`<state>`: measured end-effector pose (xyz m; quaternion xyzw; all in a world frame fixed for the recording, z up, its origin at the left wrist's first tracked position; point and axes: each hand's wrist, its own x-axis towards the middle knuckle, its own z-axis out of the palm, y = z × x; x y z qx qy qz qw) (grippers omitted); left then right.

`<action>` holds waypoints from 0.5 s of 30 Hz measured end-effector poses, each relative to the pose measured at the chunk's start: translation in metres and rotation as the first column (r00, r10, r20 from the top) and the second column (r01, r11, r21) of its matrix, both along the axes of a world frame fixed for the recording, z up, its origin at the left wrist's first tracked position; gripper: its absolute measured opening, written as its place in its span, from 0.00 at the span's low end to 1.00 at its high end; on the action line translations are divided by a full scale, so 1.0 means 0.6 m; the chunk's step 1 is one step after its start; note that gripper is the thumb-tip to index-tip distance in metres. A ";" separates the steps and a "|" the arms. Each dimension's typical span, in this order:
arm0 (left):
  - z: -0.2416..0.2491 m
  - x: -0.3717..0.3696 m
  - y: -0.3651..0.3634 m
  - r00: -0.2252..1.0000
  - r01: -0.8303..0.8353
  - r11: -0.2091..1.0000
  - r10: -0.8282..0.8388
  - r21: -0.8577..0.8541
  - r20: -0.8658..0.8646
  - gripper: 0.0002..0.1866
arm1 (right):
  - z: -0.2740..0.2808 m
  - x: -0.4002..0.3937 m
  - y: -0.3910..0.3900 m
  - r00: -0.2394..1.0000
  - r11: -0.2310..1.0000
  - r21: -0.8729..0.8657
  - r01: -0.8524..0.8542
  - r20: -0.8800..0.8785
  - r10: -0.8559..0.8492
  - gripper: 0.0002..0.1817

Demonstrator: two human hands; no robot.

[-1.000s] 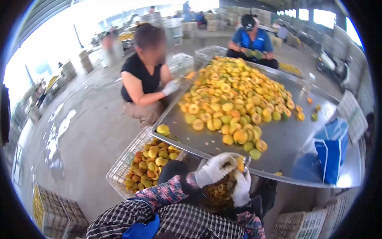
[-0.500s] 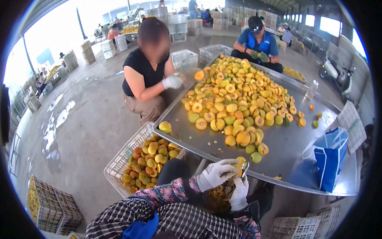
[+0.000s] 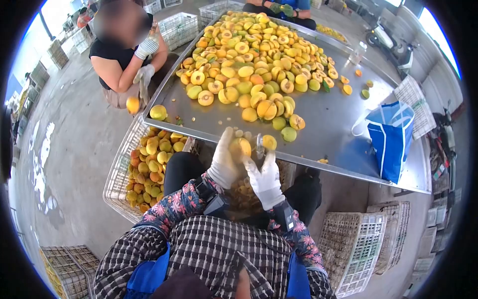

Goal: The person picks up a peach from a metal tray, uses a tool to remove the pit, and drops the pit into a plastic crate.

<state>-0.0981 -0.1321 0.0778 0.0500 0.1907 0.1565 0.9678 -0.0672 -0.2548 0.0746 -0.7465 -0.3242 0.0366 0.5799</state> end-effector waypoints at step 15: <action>0.005 -0.003 -0.002 0.976 -0.176 0.909 0.213 0.378 -0.056 0.19 | 0.016 -0.026 0.009 0.950 0.900 -0.437 -0.006 0.278 0.141 0.18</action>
